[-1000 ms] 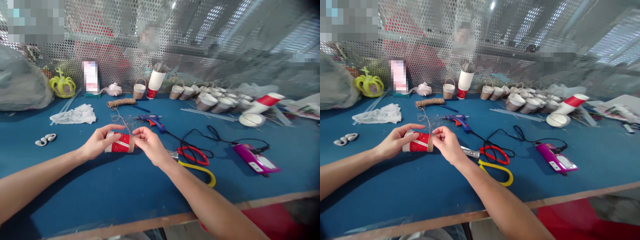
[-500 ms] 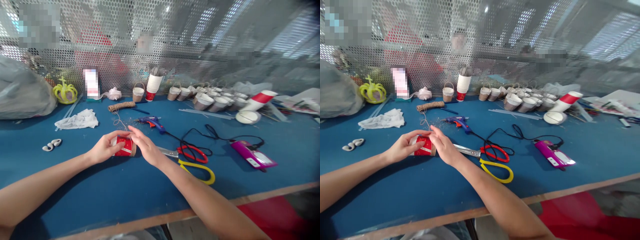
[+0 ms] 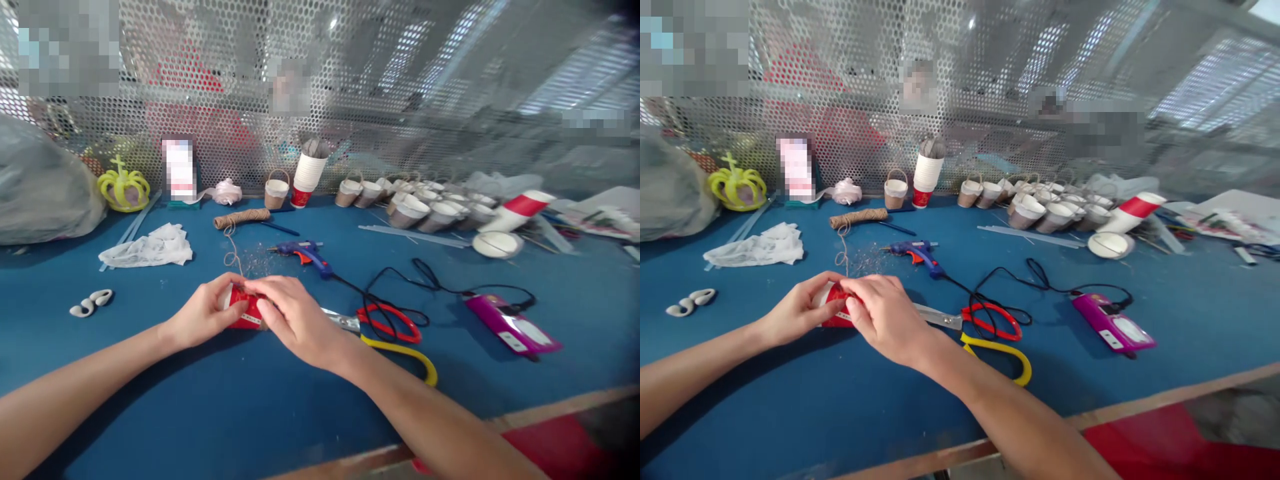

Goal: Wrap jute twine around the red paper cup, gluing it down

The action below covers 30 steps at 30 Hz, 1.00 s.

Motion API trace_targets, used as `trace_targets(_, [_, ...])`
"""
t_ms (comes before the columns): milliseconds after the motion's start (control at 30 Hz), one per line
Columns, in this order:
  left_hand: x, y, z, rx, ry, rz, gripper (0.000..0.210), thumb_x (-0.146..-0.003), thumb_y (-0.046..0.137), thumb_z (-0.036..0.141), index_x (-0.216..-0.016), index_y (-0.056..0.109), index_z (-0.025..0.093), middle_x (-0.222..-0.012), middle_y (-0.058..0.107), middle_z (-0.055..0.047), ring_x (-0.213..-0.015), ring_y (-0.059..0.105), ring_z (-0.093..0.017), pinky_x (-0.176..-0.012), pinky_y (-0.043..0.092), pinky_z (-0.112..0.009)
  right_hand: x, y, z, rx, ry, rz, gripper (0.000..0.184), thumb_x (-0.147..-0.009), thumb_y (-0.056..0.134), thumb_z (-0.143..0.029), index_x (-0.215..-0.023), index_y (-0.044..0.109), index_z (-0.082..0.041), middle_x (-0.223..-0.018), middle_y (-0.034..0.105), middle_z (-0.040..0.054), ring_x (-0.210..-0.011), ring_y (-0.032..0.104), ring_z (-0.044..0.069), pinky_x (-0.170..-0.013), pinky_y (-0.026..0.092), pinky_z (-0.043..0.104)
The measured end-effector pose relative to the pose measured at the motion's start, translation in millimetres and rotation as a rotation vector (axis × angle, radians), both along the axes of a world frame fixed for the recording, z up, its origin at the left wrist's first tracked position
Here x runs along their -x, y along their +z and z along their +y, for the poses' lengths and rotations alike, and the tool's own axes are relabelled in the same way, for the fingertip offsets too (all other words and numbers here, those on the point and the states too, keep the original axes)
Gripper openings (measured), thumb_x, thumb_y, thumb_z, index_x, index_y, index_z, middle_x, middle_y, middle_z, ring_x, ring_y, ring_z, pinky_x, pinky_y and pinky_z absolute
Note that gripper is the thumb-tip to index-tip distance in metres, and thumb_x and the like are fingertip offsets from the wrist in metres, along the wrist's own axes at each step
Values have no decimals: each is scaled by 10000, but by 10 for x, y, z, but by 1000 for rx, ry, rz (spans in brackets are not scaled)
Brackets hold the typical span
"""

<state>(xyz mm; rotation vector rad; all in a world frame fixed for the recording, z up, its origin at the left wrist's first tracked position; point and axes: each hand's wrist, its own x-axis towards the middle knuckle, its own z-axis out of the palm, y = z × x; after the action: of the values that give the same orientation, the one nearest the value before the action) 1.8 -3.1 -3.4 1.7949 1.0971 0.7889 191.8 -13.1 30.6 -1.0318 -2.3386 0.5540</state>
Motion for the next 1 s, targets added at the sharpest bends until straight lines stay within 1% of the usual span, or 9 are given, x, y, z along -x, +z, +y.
trace_targets(100, [-10, 6, -9, 64, 0, -35, 250, -811, 514, 346, -957, 505, 143, -669, 555, 25, -491, 430, -76, -470, 364, -180, -138, 148, 168, 41, -126, -25, 274, -909, 345, -262, -979, 600, -190, -876, 696, 48, -803, 631, 168, -764, 457, 311])
trace_targets(167, [-12, 6, -13, 83, 11, -30, 254, -805, 522, 353, -947, 499, 144, -629, 529, 38, -471, 401, -71, -452, 341, -175, -276, 215, 358, 54, -328, -76, 242, -898, 367, -252, -878, 600, -192, -784, 691, 21, -684, 621, 139, -684, 449, 268])
trace_targets(200, [-13, 5, -15, 89, 15, -32, 257, -803, 526, 356, -946, 497, 144, -626, 527, 38, -470, 398, -70, -450, 339, -175, -351, 228, 465, 60, -428, -128, 214, -887, 390, -246, -845, 594, -197, -773, 691, 10, -687, 621, 133, -685, 442, 253])
trace_targets(367, [-19, 9, -31, 86, 40, -33, 264, -803, 528, 375, -935, 498, 148, -646, 552, 21, -486, 422, -78, -448, 348, -179, -658, 71, 936, 72, -622, -252, 177, -819, 506, -323, -741, 575, -180, -765, 675, 77, -730, 614, 204, -651, 414, 292])
trace_targets(500, [-33, 6, -40, 39, 70, -25, 263, -825, 508, 398, -913, 512, 150, -605, 530, 29, -474, 427, -80, -438, 347, -180, -720, -119, 1117, 196, -611, -350, 164, -682, 654, -285, -791, 604, -172, -792, 681, 83, -703, 620, 207, -613, 418, 277])
trace_targets(667, [-28, 0, -24, -24, 127, -52, 237, -815, 538, 380, -885, 527, 154, -618, 554, 24, -471, 464, -83, -431, 371, -177, -690, -211, 1156, 245, -672, -379, 393, -567, 691, -154, -946, 585, -160, -857, 673, 89, -760, 615, 221, -626, 420, 283])
trace_targets(733, [-8, -4, -9, -76, 171, -58, 233, -816, 542, 374, -885, 529, 153, -636, 571, 15, -474, 477, -84, -427, 374, -174, -694, -212, 1150, 260, -698, -360, 327, -565, 678, -145, -880, 592, -166, -784, 661, 74, -754, 610, 226, -617, 411, 286])
trace_targets(867, [33, -25, 17, -215, 200, 27, 232, -817, 543, 348, -933, 529, 148, -680, 624, -6, -481, 503, -85, -453, 400, -180, -714, -186, 1122, 370, -668, -269, 114, -570, 650, -162, -547, 543, -196, -475, 532, 5, -571, 565, 201, -525, 370, 285])
trace_targets(1000, [51, -47, 28, -362, 154, 159, 214, -827, 521, 314, -962, 524, 148, -677, 652, -11, -465, 514, -88, -456, 395, -187, -674, -130, 1015, 488, -603, -34, 61, -615, 591, -160, -583, 544, -183, -483, 538, -8, -513, 537, 148, -505, 395, 267])
